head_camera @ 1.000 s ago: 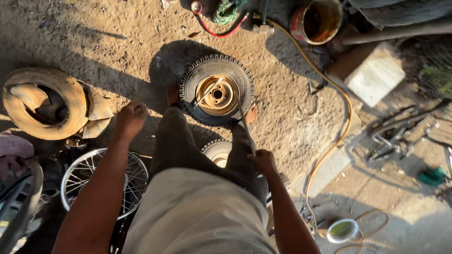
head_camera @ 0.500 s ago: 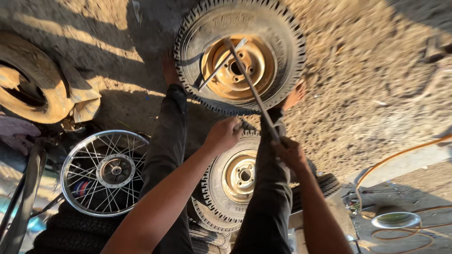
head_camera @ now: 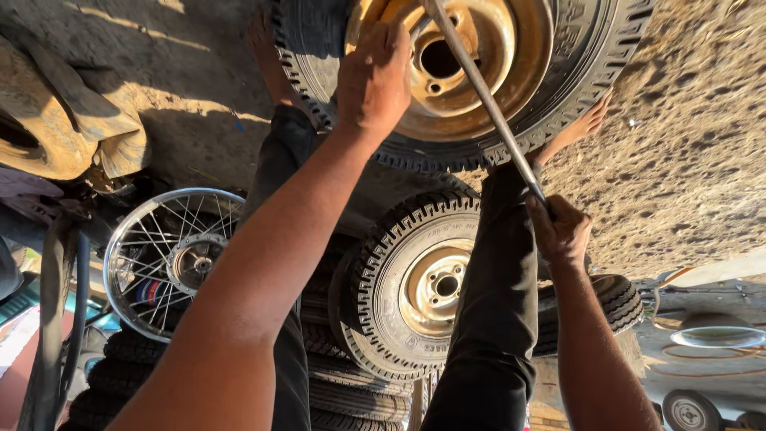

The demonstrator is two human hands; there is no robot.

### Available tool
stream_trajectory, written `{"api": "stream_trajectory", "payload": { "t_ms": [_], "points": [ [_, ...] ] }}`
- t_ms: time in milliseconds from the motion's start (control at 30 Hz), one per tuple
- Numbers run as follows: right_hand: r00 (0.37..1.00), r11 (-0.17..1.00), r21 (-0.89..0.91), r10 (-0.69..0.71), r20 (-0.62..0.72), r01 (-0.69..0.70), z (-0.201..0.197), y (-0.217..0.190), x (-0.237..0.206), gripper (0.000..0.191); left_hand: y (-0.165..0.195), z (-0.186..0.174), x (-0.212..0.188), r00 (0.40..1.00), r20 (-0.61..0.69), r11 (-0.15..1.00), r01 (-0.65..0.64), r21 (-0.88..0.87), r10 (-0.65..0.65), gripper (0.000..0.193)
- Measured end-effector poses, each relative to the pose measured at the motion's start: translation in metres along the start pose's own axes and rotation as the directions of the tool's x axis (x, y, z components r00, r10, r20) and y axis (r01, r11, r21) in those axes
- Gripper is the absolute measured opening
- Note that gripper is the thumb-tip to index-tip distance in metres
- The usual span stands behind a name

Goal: The person uses a metal tire iron to pry a tire off a metal rim. They repeatedly insert the tool between the tire bead and rim, applying leverage to separate them. The tire is gradually loosened from the rim.

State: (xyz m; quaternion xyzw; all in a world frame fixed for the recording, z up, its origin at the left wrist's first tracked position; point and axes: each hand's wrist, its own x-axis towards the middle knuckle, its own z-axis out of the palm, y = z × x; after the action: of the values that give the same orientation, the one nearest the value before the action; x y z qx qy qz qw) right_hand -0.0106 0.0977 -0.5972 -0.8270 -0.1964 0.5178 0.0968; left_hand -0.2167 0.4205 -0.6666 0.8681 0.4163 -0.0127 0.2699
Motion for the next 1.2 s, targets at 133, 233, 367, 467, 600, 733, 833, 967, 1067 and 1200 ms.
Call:
{"api": "stream_trajectory", "payload": {
  "t_ms": [133,233,367,467,600,733,833,967,1067,1200],
  "points": [
    [0.998,1.000,-0.017,0.008,-0.065,-0.010,-0.003,-0.006,-0.005,0.046,0.002,0.000,0.016,0.995,-0.050,0.996,0.086,0.014,-0.085,0.028],
    [1.000,1.000,0.012,0.015,-0.018,-0.015,0.001,0.002,0.004,0.042,0.000,-0.007,0.013,0.999,-0.003,0.997,0.054,-0.051,-0.054,0.021],
    [0.998,0.997,-0.059,0.056,-0.038,-0.058,0.009,0.018,0.035,0.056,0.011,-0.008,-0.003,0.999,0.019,0.991,-0.027,-0.134,0.030,0.017],
    [0.991,0.993,0.093,0.084,-0.101,-0.074,0.010,0.019,0.047,0.054,0.037,0.011,0.005,0.990,-0.033,0.960,-0.143,-0.242,0.139,0.017],
    [0.987,0.993,0.112,0.058,-0.150,-0.041,0.008,0.022,0.036,0.051,0.086,0.039,0.037,0.977,-0.070,0.959,-0.212,-0.188,0.203,0.036],
    [0.983,0.974,0.223,0.063,-0.171,-0.024,0.005,0.018,0.026,0.045,0.117,0.047,0.066,0.996,-0.028,0.995,-0.088,-0.037,0.087,0.066],
    [0.965,0.932,0.361,0.130,-0.227,-0.040,0.005,0.016,0.034,0.047,0.118,0.047,0.071,0.772,0.628,0.984,-0.015,0.179,-0.103,0.058],
    [0.961,0.760,0.646,0.227,-0.159,-0.072,0.001,0.016,0.049,0.048,0.118,0.054,0.069,0.981,-0.140,0.989,-0.128,0.069,0.137,0.068],
    [0.958,0.573,0.794,0.284,0.037,-0.201,-0.013,0.033,0.047,0.050,0.122,0.058,0.064,0.990,-0.084,0.991,-0.109,0.078,0.115,0.063],
    [0.891,0.308,0.885,0.402,0.211,-0.349,-0.043,0.087,0.023,0.064,0.126,0.059,0.062,0.992,-0.017,0.988,-0.119,0.101,0.121,0.066]
  ]
}}
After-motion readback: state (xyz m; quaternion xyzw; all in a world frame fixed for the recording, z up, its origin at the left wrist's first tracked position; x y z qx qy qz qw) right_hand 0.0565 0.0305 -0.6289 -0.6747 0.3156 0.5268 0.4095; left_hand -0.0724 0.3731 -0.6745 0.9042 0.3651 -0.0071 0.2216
